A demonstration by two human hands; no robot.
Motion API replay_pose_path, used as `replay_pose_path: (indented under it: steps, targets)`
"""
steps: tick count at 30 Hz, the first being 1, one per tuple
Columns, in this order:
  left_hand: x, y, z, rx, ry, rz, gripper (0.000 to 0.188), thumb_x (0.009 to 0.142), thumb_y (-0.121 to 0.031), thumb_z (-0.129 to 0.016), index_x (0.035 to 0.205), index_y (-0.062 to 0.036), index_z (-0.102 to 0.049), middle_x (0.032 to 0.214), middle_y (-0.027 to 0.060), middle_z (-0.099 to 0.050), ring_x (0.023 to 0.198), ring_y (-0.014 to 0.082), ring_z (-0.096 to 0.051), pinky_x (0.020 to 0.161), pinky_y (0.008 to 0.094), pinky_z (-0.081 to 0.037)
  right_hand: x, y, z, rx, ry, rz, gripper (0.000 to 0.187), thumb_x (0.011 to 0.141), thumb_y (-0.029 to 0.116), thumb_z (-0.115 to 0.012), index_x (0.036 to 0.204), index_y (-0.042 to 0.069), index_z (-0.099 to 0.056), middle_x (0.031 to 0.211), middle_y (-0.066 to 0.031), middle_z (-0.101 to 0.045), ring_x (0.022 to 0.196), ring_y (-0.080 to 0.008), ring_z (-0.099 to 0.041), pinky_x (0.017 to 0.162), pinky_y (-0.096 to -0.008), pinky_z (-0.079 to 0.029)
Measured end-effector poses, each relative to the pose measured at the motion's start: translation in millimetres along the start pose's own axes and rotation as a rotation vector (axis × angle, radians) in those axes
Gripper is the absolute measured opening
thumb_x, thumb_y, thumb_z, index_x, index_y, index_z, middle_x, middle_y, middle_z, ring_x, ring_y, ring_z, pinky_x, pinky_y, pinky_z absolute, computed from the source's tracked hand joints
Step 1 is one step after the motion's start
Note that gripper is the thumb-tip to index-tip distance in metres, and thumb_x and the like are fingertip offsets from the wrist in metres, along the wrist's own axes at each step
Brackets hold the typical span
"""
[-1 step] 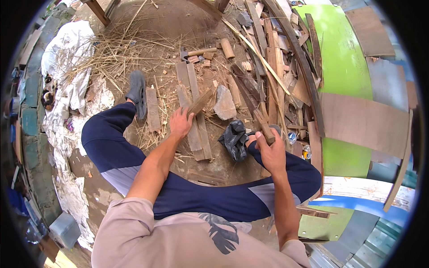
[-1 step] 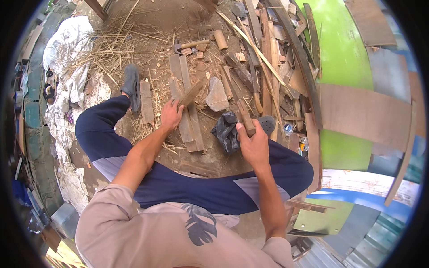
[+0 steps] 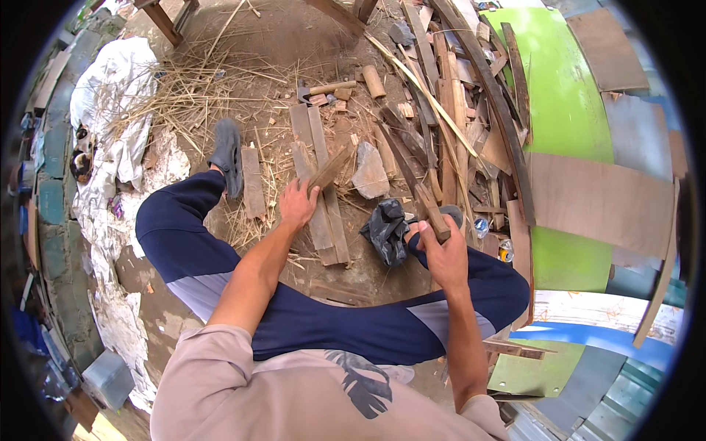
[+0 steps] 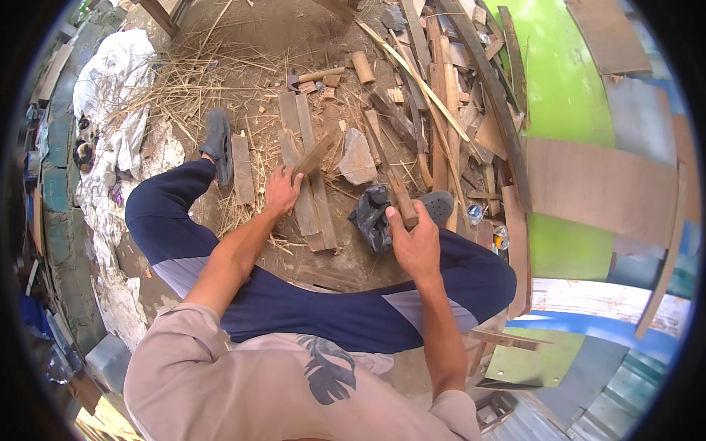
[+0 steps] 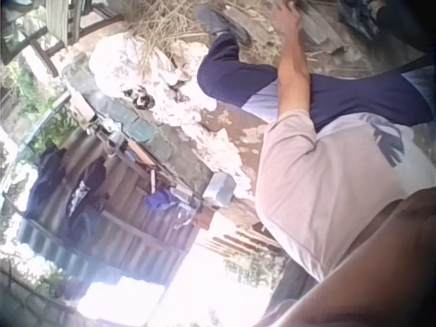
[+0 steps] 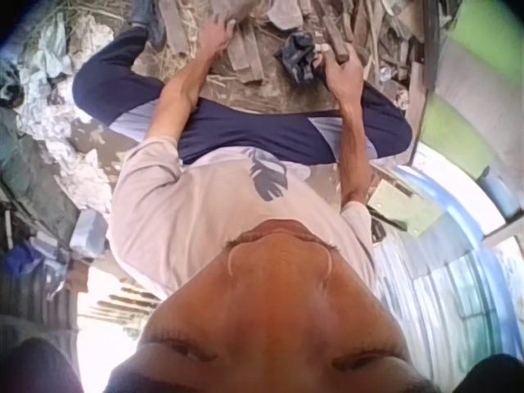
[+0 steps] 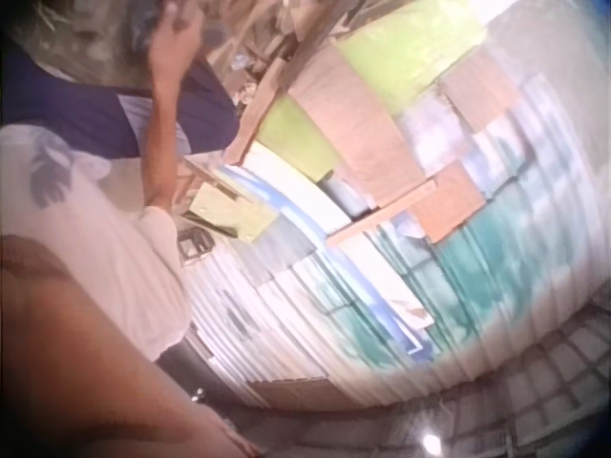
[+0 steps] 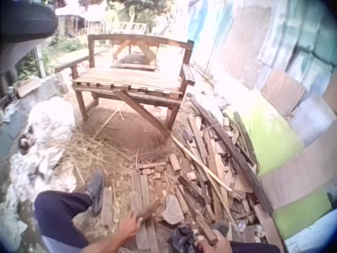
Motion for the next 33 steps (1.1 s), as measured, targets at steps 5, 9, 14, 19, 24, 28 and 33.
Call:
replay_pose_path:
  steps: [5, 9, 14, 19, 24, 28, 33]
  targets:
    - [35.6, 59.9, -29.7, -0.259, 0.247, 0.153, 0.082, 0.091, -0.064, -0.052, 0.146, -0.0039, -0.042, 0.14, 0.0301, -0.046, 0.126, 0.0429, -0.051, 0.106, 0.0506, -0.041, -1.4, -3.9, -32.8, 0.172, 0.025, 0.021, 0.031, 0.095, 0.03, -0.066, 0.104, 0.001, -0.062, 0.065, -0.0061, -0.064, 0.055, -0.0147, -0.065, 0.055, -0.0303, -0.049]
    - [18.8, 21.4, -34.9, 0.038, 0.4, -0.048, 0.095, 0.083, -0.069, -0.06, 0.147, -0.0012, -0.039, 0.133, 0.039, -0.047, 0.123, 0.0479, -0.052, 0.105, 0.0498, -0.043, -0.8, -8.3, -18.8, 0.288, 0.022, -0.005, 0.026, 0.096, 0.026, -0.065, 0.099, 0.0, -0.062, 0.064, -0.0012, -0.058, 0.052, -0.0092, -0.056, 0.052, -0.0257, -0.045]
    - [1.4, 40.6, -36.3, 0.043, 0.325, 0.042, 0.105, 0.083, -0.068, -0.062, 0.135, 0.0183, -0.034, 0.127, 0.0401, -0.052, 0.115, 0.0475, -0.058, 0.098, 0.0496, -0.049, -8.0, -39.1, -6.1, 0.213, -0.02, -0.038, 0.037, 0.092, 0.035, -0.067, 0.099, -0.001, -0.063, 0.069, -0.0139, -0.066, 0.061, -0.0272, -0.067, 0.061, -0.0375, -0.05]
    - [-9.7, 19.1, -42.4, 0.065, 0.432, 0.057, 0.1, 0.086, -0.065, -0.058, 0.138, 0.0152, -0.029, 0.109, 0.0385, -0.063, 0.107, 0.049, -0.063, 0.093, 0.0489, -0.051, -16.1, -57.9, 13.6, 0.089, -0.147, 0.01, 0.037, 0.091, 0.034, -0.067, 0.1, -0.002, -0.062, 0.077, -0.0255, -0.065, 0.078, -0.0443, -0.066, 0.068, -0.0458, -0.05]
    - [-6.1, 15.4, -33.1, 0.068, 0.37, 0.007, 0.088, 0.09, -0.058, -0.057, 0.139, 0.0109, -0.035, 0.108, 0.0363, -0.065, 0.108, 0.0487, -0.063, 0.093, 0.0495, -0.051, -15.6, -27.0, 11.7, 0.032, -0.12, 0.025, 0.037, 0.091, 0.033, -0.066, 0.102, -0.003, -0.063, 0.08, -0.0245, -0.067, 0.078, -0.0413, -0.067, 0.07, -0.0444, -0.05]
    - [21.0, 15.4, -32.1, 0.134, 0.489, -0.105, 0.075, 0.092, -0.051, -0.057, 0.141, 0.0036, -0.041, 0.116, 0.0313, -0.065, 0.11, 0.0464, -0.062, 0.096, 0.0502, -0.05, -17.8, 4.2, 2.0, 0.069, -0.022, 0.095, 0.037, 0.091, 0.033, -0.066, 0.098, -0.003, -0.064, 0.076, -0.0228, -0.067, 0.073, -0.0359, -0.068, 0.068, -0.0422, -0.05]
    - [60.1, -23.0, -3.7, 0.261, 0.404, -0.071, 0.074, 0.093, -0.05, -0.055, 0.143, 0.0016, -0.039, 0.125, 0.0321, -0.059, 0.117, 0.046, -0.058, 0.1, 0.0492, -0.048, -19.9, 11.5, -19.5, 0.069, -0.037, 0.187, 0.035, 0.09, 0.03, -0.066, 0.099, -0.003, -0.058, 0.078, -0.0268, -0.068, 0.075, -0.0465, -0.067, 0.069, -0.0499, -0.052]
Point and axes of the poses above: each hand's wrist, its own x-axis towards the middle knuckle, its own z-axis out of the back of the hand, y = z × x, the point moved 10 cm from there along x, towards the middle knuckle
